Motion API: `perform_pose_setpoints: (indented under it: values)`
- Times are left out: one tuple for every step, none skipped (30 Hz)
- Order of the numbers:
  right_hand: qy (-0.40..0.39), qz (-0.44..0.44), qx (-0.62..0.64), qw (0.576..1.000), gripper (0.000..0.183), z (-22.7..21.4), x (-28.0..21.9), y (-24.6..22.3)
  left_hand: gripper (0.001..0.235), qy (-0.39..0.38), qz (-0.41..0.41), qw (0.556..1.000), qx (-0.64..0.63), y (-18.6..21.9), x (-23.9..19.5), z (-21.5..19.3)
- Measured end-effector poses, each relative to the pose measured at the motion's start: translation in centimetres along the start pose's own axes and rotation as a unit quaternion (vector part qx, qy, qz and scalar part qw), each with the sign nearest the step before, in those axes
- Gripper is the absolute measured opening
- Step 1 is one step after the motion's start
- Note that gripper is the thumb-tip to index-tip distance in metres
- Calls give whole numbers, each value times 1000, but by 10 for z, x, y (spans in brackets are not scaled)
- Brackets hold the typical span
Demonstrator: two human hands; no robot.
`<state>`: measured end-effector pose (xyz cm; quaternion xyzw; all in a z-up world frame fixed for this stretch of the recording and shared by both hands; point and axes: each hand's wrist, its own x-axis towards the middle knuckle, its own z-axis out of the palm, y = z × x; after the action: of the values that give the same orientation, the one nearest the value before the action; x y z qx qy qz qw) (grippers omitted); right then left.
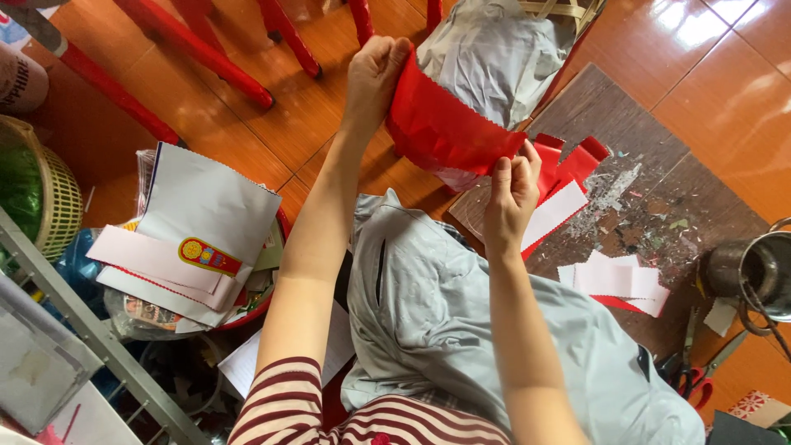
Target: Constructing a decorative paper figure by cutting and gluing red paper strips onto a wicker frame.
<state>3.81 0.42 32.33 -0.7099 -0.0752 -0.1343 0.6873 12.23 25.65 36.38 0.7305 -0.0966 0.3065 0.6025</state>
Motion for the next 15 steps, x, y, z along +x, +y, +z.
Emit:
perform_pose_setpoints:
  values:
    - [2, 1, 1, 1000, 30, 2, 1, 0, 49, -2, 0, 1000, 1, -7, -1, -1]
    - [-3, -1, -3, 1000, 29, 4, 1, -1, 47, -25, -28, 998, -46, -14, -1, -3]
    - [-7, -4, -8, 1000, 29, 5, 3, -1, 46, -47, -55, 993, -92, -22, -1, -3]
    - [-6, -3, -8, 1000, 29, 7, 3, 2, 46, -49, -56, 993, -92, -25, -1, -4]
    - [-1, 30, 31, 999, 27, 8, 3, 5, 46, -66, -120, 985, -103, -27, -1, -4]
    - [4, 63, 70, 996, 24, 9, 3, 8, 47, -84, -183, 973, -114, -29, 0, -5]
    - [4, 62, 71, 996, 24, 9, 2, 16, 47, -85, -182, 973, -114, -29, 0, -5]
    - [-2, 46, 97, 994, 23, 10, 1, 24, 46, -86, -191, 973, -93, -28, 1, -5]
    - [-9, 30, 123, 992, 22, 10, 0, 32, 46, -88, -200, 973, -72, -27, 2, -6]
    - [-9, 30, 124, 992, 22, 11, 1, 46, 46, -88, -200, 973, -71, -32, 2, -6]
    - [-6, 52, 155, 987, 15, 11, 1, 60, 44, -93, -223, 967, -80, -38, 2, -6]
    - [-3, 74, 186, 980, 15, 11, 2, 74, 42, -98, -247, 960, -90, -44, 2, -5]
    - [-1, 73, 186, 980, 15, 15, 4, 68, 42, -99, -246, 960, -90, -49, 0, -3]
    - [-33, 38, 228, 972, 31, 18, 7, 62, 36, -99, -267, 949, -133, -53, -2, -1]
    - [-65, 3, 268, 961, 52, 21, 9, 56, 31, -99, -289, 936, -177, -58, -4, 1]
